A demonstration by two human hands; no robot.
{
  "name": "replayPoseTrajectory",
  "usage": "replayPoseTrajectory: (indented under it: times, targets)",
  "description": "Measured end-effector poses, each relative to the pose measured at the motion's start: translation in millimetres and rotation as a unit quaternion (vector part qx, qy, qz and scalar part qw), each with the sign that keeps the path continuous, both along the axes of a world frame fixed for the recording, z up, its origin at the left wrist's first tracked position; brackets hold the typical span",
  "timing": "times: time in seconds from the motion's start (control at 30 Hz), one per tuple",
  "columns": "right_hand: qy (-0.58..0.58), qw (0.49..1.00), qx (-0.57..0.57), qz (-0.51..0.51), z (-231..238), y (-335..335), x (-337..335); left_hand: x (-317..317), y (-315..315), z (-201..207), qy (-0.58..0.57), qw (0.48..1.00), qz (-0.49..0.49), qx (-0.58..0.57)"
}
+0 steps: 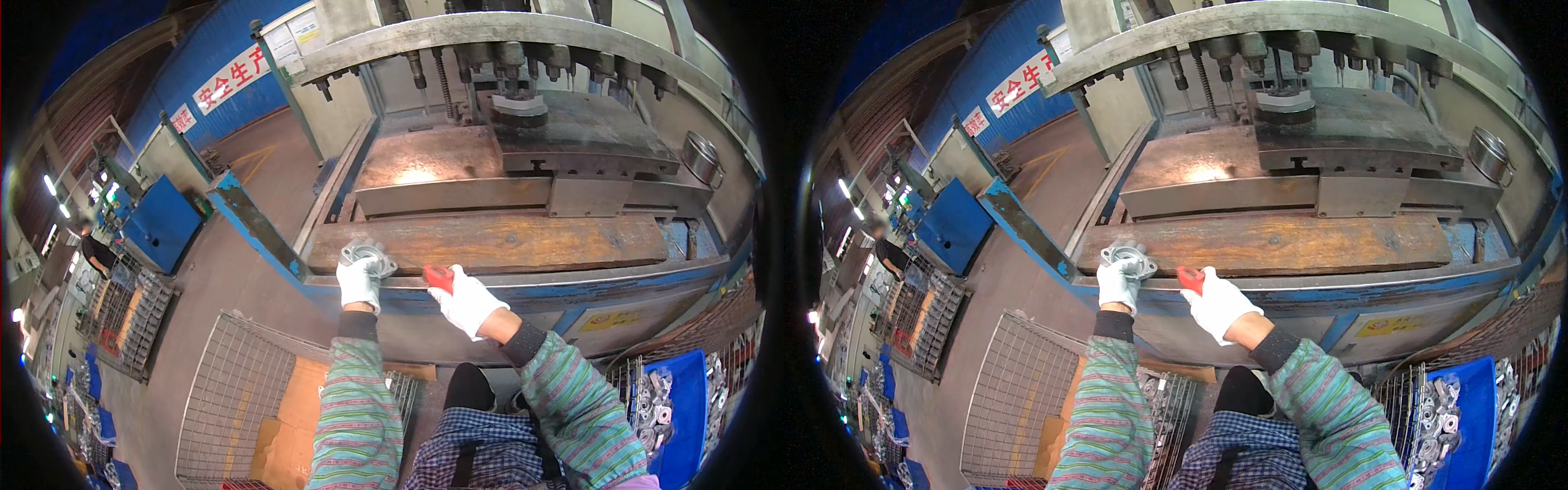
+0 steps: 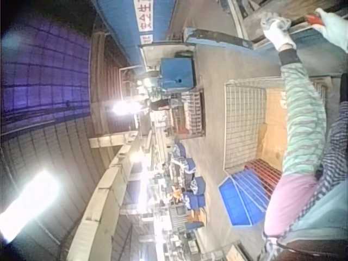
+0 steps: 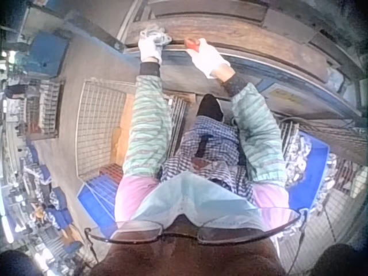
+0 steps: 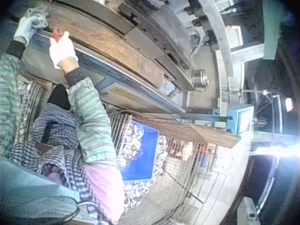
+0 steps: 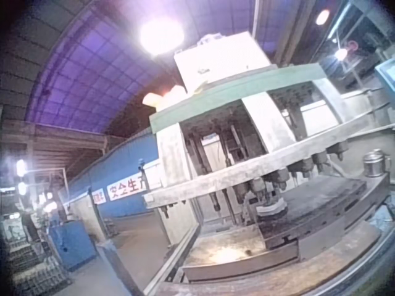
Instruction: The person operates a large industrial metal press to process circular metal parts, then organizes the processed parts into a blue bin and a metal crate.
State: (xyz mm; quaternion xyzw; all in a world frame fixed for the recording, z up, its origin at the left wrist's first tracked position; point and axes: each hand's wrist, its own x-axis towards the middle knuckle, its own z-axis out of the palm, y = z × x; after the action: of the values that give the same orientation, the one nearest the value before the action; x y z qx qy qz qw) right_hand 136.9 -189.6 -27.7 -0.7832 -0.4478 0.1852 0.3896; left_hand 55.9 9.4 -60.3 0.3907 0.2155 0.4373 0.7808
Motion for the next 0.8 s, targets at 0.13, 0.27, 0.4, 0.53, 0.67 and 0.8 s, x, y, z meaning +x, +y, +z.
replayPoseTrajectory:
  times: [0.13,0.27,0.4,0.53,0.67,0.8]
  targets:
    - [0.001,1.0,-0.002,-0.002,-2,-2,0,1,-1,1,-0.003,1.0,0.002,0.006]
    - [0.013,1.0,-0.013,0.0,-1,-3,-1,1,-2,2,0.0,1.0,0.001,0.014]
    - [0.027,0.999,-0.029,0.007,2,-10,-2,-1,-4,4,-0.003,1.0,-0.004,0.005]
    - [0.037,0.999,0.015,0.028,1,-20,-8,-1,-5,7,0.006,1.0,-0.011,0.012]
    - [0.034,0.998,-0.008,0.043,-7,-25,-6,0,-1,-1,-0.003,1.0,0.001,0.028]
    - [-0.014,0.998,0.05,0.021,-10,-21,-2,-3,13,-21,0.106,0.969,0.018,0.224]
